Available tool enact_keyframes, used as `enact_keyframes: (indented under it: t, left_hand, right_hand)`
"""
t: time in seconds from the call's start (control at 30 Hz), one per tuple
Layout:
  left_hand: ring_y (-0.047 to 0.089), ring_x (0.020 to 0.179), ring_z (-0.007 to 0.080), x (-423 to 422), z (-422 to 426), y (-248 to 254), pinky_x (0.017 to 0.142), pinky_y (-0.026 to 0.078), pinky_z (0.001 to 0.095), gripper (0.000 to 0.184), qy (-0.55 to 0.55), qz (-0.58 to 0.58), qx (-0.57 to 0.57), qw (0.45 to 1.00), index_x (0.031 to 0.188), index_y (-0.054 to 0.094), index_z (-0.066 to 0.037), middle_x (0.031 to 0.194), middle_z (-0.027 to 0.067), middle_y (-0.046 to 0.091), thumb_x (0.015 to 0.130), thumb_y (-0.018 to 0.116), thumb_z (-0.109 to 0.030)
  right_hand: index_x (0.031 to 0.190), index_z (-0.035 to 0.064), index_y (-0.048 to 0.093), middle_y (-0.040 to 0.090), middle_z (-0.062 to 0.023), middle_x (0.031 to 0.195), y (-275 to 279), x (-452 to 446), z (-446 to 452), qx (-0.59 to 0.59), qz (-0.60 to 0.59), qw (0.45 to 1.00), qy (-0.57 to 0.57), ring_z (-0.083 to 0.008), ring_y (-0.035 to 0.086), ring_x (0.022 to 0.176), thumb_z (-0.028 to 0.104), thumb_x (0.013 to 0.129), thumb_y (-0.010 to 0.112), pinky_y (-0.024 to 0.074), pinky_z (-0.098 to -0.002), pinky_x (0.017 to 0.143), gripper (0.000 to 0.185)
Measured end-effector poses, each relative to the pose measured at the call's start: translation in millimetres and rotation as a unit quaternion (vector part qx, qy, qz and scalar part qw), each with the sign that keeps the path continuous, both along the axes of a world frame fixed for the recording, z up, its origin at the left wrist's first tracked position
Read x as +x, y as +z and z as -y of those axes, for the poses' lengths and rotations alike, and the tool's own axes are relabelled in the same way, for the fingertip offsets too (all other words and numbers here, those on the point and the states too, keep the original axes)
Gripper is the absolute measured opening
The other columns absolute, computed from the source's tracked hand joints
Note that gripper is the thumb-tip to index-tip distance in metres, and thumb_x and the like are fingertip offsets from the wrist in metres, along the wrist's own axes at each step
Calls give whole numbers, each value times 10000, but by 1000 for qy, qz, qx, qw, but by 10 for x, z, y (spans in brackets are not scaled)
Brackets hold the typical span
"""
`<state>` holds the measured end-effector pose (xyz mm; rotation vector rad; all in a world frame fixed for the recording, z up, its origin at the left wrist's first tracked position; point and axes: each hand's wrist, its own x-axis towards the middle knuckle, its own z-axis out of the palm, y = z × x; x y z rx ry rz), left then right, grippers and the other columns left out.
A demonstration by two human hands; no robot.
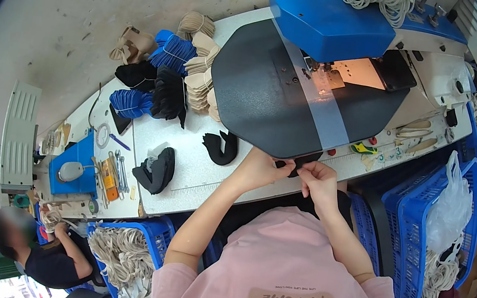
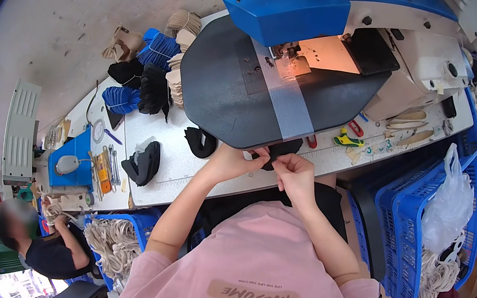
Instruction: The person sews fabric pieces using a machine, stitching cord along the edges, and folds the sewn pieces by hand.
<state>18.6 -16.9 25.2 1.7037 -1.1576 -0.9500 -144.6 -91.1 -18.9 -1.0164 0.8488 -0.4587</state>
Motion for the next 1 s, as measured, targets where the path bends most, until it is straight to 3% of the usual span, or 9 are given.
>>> enact_keyframes:
  t: [0.3,0.43,0.57,0.67,1.0]
  left_hand:
    - [677,869,200,-57,-75,-114,803,513,328,128,10,38,-45,998,881,741,-14,887,86,726,769,754,-74]
    - [690,884,240,-105,-87,-92,795,514,341,136,8,108,-52,993,893,739,-15,894,104,725,771,754,-73]
    - [684,849,293,-155,-77,-41,769,516,351,137,22,141,-45,989,900,734,-18,882,126,715,779,745,-83]
    - [681,736,346,-174,-62,-14,662,544,395,132,23,193,-72,978,906,728,-45,837,133,717,802,695,-119]
    - [651,797,351,-202,-34,21,726,500,393,122,30,172,-21,984,868,719,-21,837,157,681,762,706,-79]
  right_hand:
    - [899,-57,634,583,-13,644,47,-75,38,-15,10,999,29,-56,493,489,40,907,643,374,-211,436,98]
    - [909,-54,639,590,-14,659,58,-80,42,-49,17,998,22,-56,500,503,38,914,634,392,-211,461,93]
    - [908,-50,643,602,-19,691,10,-50,42,-88,12,996,22,-55,518,528,26,918,626,407,-210,476,79]
    - [913,-40,635,606,-25,685,26,-42,70,-114,-2,993,35,-70,535,529,25,919,624,430,-216,489,66]
    - [915,-38,626,637,-36,735,-40,-24,146,-194,-14,978,69,-75,568,568,2,918,619,461,-219,520,41]
